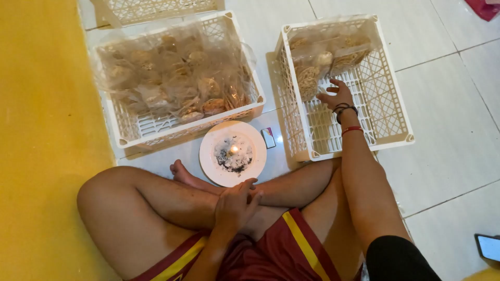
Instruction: Manually sealing plastic snack bags using a candle flame and sorting them into crates.
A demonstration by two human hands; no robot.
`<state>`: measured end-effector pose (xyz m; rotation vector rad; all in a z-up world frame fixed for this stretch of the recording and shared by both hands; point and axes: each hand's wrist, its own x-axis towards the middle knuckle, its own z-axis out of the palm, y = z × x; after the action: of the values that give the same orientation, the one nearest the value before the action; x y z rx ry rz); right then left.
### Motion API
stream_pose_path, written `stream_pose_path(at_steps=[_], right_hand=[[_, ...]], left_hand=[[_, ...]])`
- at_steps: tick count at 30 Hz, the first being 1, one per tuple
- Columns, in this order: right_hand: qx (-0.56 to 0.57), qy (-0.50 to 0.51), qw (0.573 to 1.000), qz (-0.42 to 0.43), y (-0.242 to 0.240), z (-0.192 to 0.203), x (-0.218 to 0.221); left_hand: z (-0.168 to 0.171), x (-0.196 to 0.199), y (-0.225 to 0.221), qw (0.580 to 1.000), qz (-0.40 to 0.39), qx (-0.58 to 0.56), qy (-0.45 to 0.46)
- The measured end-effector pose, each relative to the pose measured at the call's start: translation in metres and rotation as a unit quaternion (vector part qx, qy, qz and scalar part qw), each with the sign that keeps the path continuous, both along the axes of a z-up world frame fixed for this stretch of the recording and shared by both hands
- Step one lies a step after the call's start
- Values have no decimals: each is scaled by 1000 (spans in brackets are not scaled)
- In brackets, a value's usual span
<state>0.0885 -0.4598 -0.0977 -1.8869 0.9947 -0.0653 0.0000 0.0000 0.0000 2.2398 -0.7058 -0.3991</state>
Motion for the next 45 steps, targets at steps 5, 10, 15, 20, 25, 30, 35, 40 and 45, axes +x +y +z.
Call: stream_pose_path(at_steps=[5, 10, 15, 20, 25, 30, 35, 40, 45], right_hand=[[43, -40, 998, -24, -25, -41, -2], [-139, -145, 978, -59, -30, -9, 7], [-98, -273, 956, 42, 56, 114, -12], [-19, -265, 964, 17, 86, 129, -38], [-3, -277, 961, 1, 135, 155, -70], [-33, -304, 950, 66, 206, 208, -122], [-67, -330, 938, 88, 222, 214, -169], [-59, -367, 925, 81, 210, 205, -191], [-131, -278, 949, 68, 230, 231, -206]], left_hand=[[2, -1, 3, 999, 3, -25, -29], [-19, -4, 17, 999, 6, -13, -32], [32, 24, 47, 972, 182, -143, 45], [37, 138, 112, 958, 241, -139, -73], [4, 238, 156, 939, 286, -166, -92], [2, 296, 167, 929, 363, -61, -24], [-31, 336, 175, 926, 369, -64, -50], [-32, 348, 172, 916, 391, 1, -93], [-12, 322, 173, 904, 391, -94, -145]])
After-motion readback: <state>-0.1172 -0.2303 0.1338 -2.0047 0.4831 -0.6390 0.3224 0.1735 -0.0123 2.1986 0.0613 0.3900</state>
